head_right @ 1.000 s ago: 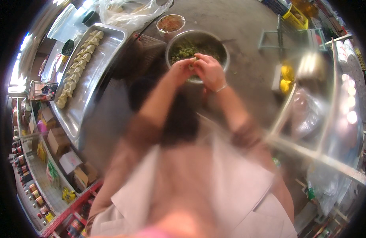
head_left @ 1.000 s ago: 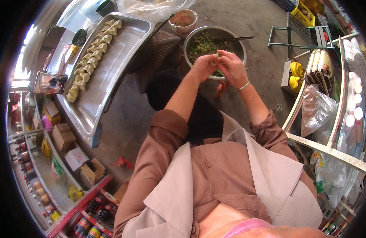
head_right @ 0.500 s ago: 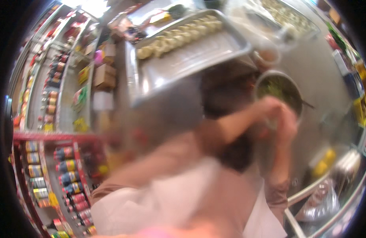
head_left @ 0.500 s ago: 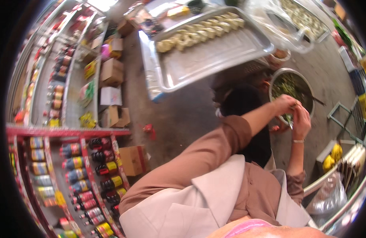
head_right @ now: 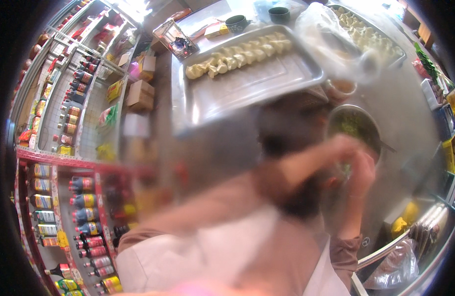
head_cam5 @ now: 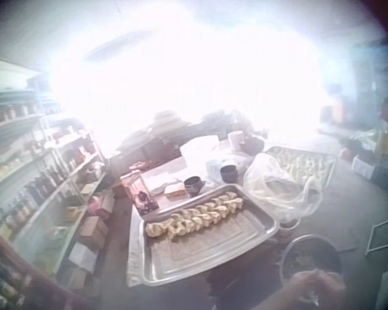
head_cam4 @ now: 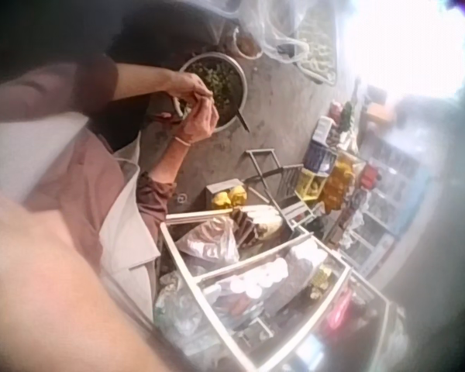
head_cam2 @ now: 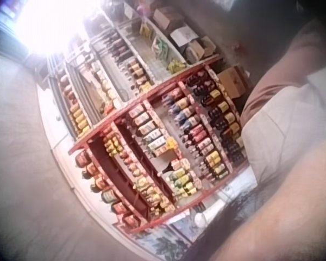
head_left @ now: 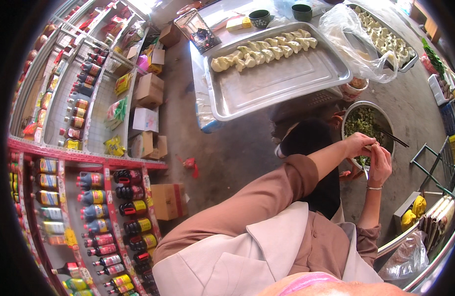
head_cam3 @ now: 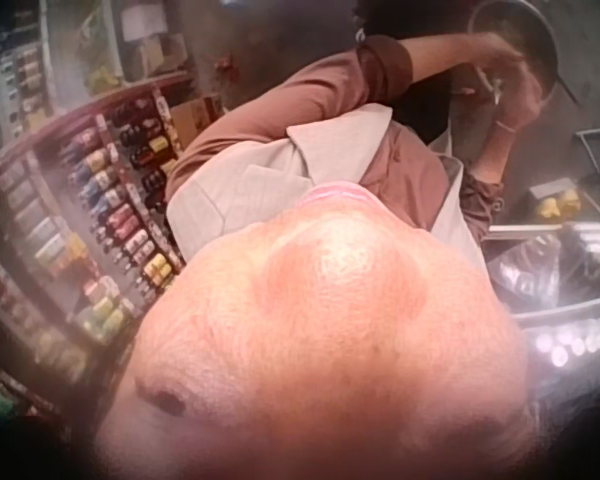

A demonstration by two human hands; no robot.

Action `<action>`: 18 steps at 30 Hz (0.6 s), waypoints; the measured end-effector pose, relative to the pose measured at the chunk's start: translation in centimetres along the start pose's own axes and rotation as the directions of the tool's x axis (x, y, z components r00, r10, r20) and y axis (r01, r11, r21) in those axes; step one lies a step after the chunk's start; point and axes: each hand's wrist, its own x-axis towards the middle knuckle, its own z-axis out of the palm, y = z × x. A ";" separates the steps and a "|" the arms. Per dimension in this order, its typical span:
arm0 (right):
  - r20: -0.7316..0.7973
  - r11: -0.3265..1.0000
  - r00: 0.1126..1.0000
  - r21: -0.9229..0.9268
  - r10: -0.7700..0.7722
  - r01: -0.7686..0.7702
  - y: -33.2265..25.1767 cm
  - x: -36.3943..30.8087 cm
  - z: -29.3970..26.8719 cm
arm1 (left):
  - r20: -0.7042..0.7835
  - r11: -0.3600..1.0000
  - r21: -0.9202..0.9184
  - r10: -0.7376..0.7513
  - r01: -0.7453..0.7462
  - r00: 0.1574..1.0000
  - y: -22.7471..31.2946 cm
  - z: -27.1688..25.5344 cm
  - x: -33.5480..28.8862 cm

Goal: The person fills round dough wrappers with a green vegetable mixture, folds and pleats each dumpling by hand, and places the finished dumplings in a row on a metal tray. The process repeats continuously throughout the clip.

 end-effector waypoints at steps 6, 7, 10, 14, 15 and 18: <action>-0.002 0.989 0.998 0.139 0.061 -0.060 0.9 0.0 -0.2 | 0.306 0.967 -0.201 -0.093 0.160 0.947 -10.7 -4.4 15.3; -0.001 0.993 0.998 0.100 0.059 -0.059 1.2 0.1 -0.2 | 0.315 0.954 -0.227 -0.117 0.194 0.942 -12.8 -5.5 17.1; 0.010 0.987 0.988 0.027 0.156 -0.156 1.9 0.2 -0.1 | 0.314 0.964 -0.201 -0.105 0.174 0.944 -16.9 -7.3 20.4; 0.014 0.944 0.947 0.082 0.321 -0.321 2.2 0.2 0.1 | 0.292 0.973 -0.179 -0.090 0.147 0.952 -17.1 -7.3 20.2; 0.021 0.918 0.932 0.168 0.362 -0.360 2.1 0.3 0.1 | 0.281 0.976 -0.170 -0.087 0.139 0.956 -16.9 -7.1 20.0; 0.042 0.830 0.886 0.333 0.462 -0.448 1.9 0.5 0.3 | 0.295 0.993 -0.095 -0.040 0.071 0.955 -16.3 -7.0 19.7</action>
